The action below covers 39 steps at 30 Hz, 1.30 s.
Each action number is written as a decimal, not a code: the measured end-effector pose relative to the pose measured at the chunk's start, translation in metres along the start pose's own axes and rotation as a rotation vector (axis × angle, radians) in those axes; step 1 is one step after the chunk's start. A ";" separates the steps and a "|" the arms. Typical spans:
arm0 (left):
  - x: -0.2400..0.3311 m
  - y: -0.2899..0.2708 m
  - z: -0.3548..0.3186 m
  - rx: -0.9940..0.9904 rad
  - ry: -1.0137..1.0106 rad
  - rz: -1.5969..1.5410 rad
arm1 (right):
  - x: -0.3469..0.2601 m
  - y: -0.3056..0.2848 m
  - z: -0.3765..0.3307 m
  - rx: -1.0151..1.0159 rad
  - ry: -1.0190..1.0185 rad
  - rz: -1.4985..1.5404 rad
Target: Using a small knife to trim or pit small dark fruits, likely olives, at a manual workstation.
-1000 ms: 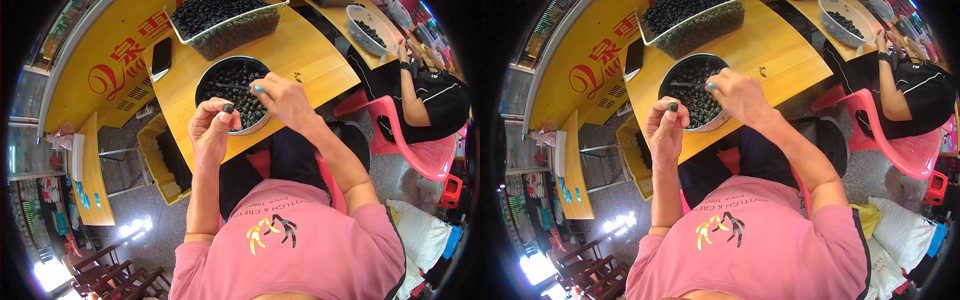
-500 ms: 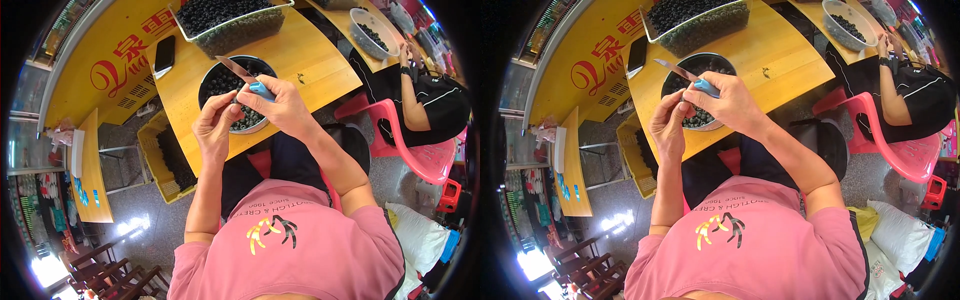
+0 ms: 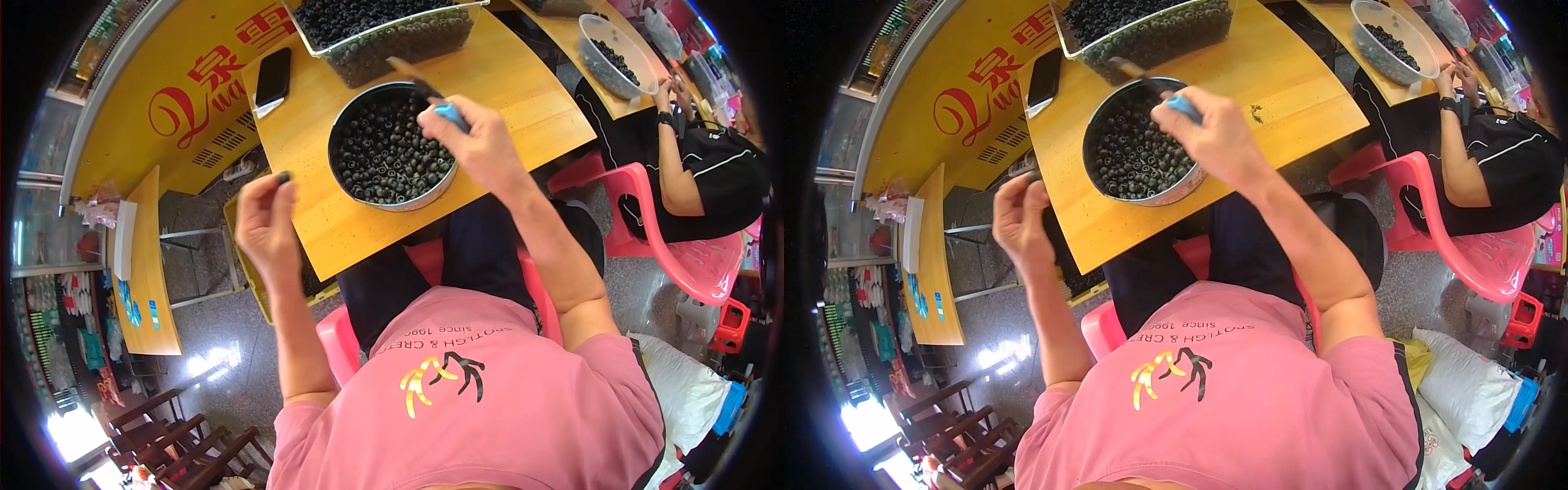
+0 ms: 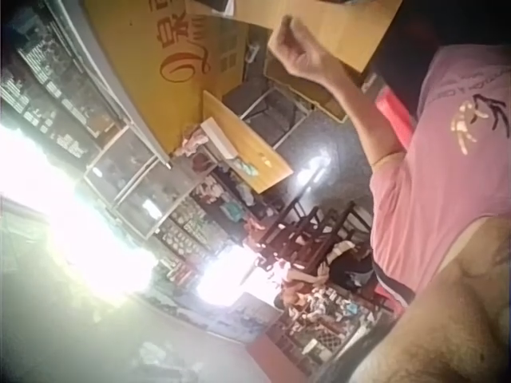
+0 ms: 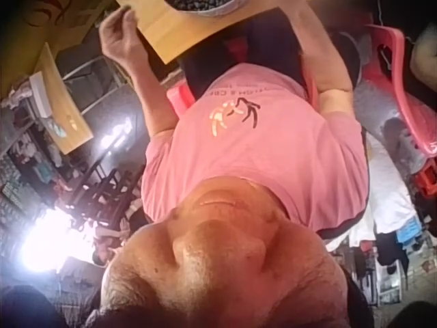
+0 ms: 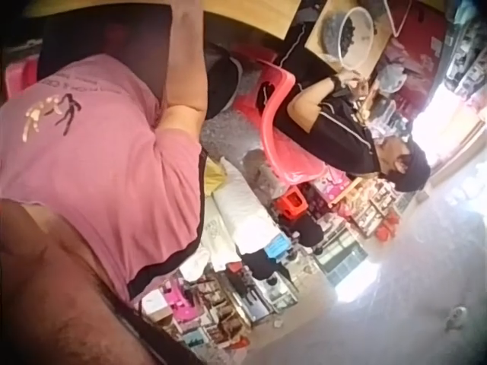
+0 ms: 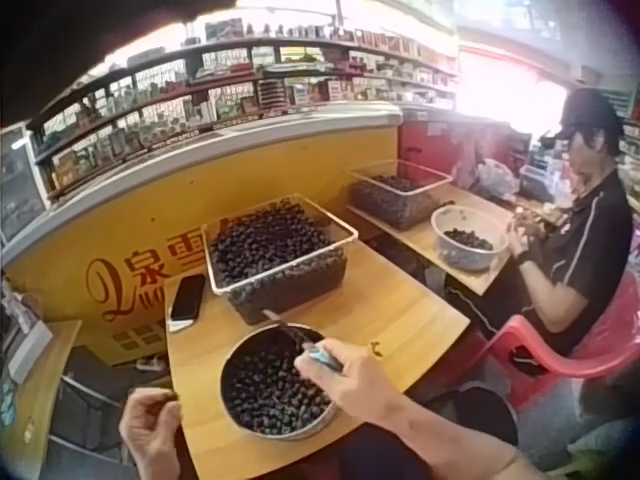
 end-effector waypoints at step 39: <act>-0.010 0.136 -0.012 -0.472 -0.324 -0.359 | 0.021 0.024 -0.017 -0.093 0.239 0.585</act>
Point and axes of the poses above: each hand's wrist, its own z-axis towards the middle knuckle, its own y-axis out of the palm, x = y × z, the point moved 8 cm from there along z, towards the middle knuckle, and after that the axes turned 2 degrees about x, right-handed, at the moved point
